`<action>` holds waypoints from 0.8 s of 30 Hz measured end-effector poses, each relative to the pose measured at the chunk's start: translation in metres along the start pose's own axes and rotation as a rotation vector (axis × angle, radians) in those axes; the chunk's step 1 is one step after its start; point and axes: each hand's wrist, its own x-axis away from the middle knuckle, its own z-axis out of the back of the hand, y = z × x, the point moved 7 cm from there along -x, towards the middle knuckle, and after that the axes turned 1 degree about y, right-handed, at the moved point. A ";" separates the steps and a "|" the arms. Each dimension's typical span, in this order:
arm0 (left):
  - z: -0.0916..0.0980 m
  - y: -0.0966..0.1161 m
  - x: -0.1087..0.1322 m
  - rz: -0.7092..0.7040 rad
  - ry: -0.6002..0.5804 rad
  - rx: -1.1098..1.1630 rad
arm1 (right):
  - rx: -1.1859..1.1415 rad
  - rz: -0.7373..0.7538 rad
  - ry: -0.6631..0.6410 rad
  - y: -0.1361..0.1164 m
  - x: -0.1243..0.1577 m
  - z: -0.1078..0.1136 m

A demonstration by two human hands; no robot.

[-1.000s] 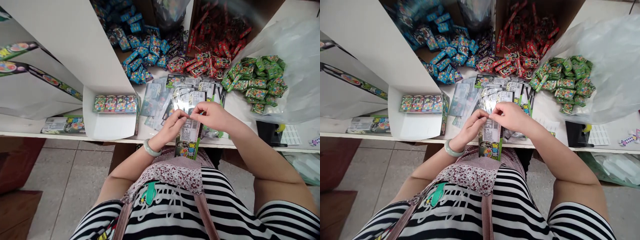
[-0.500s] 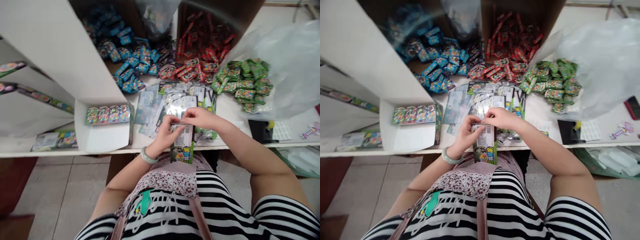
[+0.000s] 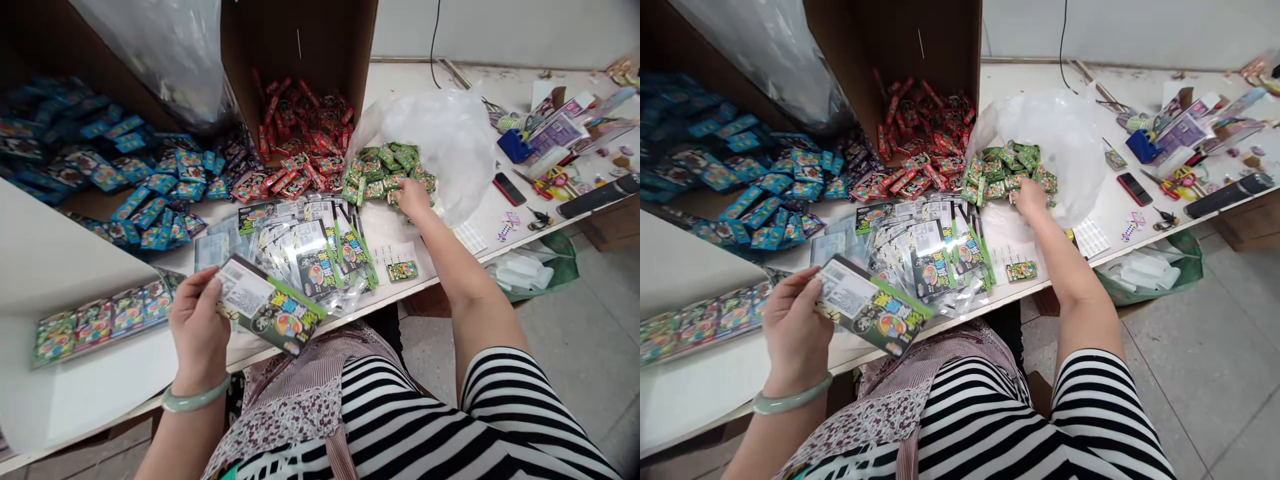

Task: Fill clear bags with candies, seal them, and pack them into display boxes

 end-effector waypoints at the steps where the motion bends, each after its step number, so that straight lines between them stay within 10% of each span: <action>1: 0.002 -0.004 -0.004 0.036 0.031 0.081 | 0.079 -0.023 0.061 0.018 -0.014 0.004; 7: -0.007 -0.035 -0.007 0.195 0.026 0.208 | 0.068 -0.051 0.098 0.062 -0.038 -0.009; 13: 0.010 -0.059 -0.011 0.075 -0.206 -0.216 | -0.390 -0.046 0.041 0.063 -0.012 -0.009; 19: 0.005 -0.038 -0.009 -0.380 -0.390 -0.843 | -0.544 0.218 -0.131 0.000 0.043 -0.020; 24: -0.045 -0.026 0.003 -0.594 -0.781 -1.050 | -0.282 0.667 0.051 -0.078 0.108 -0.024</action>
